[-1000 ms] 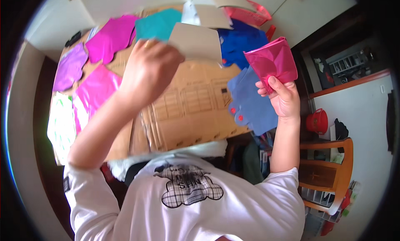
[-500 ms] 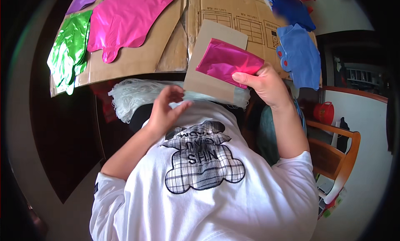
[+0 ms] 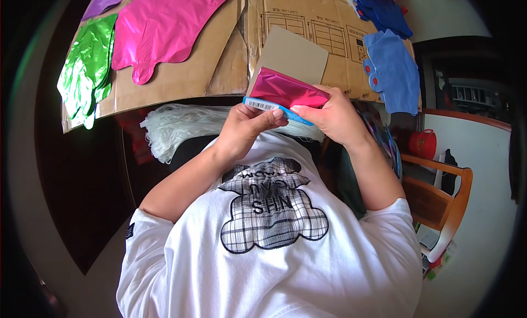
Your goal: Folding and packaging colorful star-shaped foil balloons into plastic sleeves.
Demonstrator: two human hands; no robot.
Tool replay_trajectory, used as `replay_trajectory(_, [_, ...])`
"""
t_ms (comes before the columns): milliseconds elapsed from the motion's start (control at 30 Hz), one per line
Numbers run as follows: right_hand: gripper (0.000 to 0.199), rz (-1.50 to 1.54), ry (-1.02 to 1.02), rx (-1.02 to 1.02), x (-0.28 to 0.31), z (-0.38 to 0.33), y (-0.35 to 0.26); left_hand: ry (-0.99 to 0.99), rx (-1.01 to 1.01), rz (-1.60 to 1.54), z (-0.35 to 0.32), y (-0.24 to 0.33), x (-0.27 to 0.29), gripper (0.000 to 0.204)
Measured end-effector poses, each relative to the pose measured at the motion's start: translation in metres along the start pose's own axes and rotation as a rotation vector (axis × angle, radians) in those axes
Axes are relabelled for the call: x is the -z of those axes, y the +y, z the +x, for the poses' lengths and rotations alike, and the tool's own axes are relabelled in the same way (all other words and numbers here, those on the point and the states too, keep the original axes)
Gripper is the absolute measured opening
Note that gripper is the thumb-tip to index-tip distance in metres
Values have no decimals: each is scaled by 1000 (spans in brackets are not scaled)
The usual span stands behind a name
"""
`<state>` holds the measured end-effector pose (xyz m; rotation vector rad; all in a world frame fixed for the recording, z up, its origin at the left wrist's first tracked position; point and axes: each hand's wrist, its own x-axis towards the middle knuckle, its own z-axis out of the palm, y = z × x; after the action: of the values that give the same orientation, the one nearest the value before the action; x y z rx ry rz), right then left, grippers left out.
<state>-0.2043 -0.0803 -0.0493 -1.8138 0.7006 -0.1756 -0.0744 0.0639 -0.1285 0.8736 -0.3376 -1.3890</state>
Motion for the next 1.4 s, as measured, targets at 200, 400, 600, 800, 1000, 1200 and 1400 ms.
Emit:
replay_trajectory(200, [39, -299, 40, 20, 21, 6, 1, 144, 24, 7, 8, 0, -14, 10])
replay_trajectory(400, [28, -1007, 117, 992, 25, 17, -46, 212, -41, 8, 10, -1, -20, 12])
replay_trajectory(600, [70, -997, -378, 836, 3, 61, 2, 231, 78, -75, 11, 3, -18, 17])
replay_trajectory(800, [86, -1030, -453, 774, 3, 66, 4, 167, 168, -133, 12, 9, -21, 20])
replay_trajectory(1000, [80, -849, -460, 818, 10, 70, 6, 180, 141, -40, 11, 12, -24, 25])
replay_trajectory(1200, [73, -966, -352, 777, 15, 66, 4, 171, 157, -45, 11, 11, -22, 26])
replay_trajectory(1400, [77, -965, -402, 774, 12, 64, 7, 178, 218, -232, 8, 15, -24, 28])
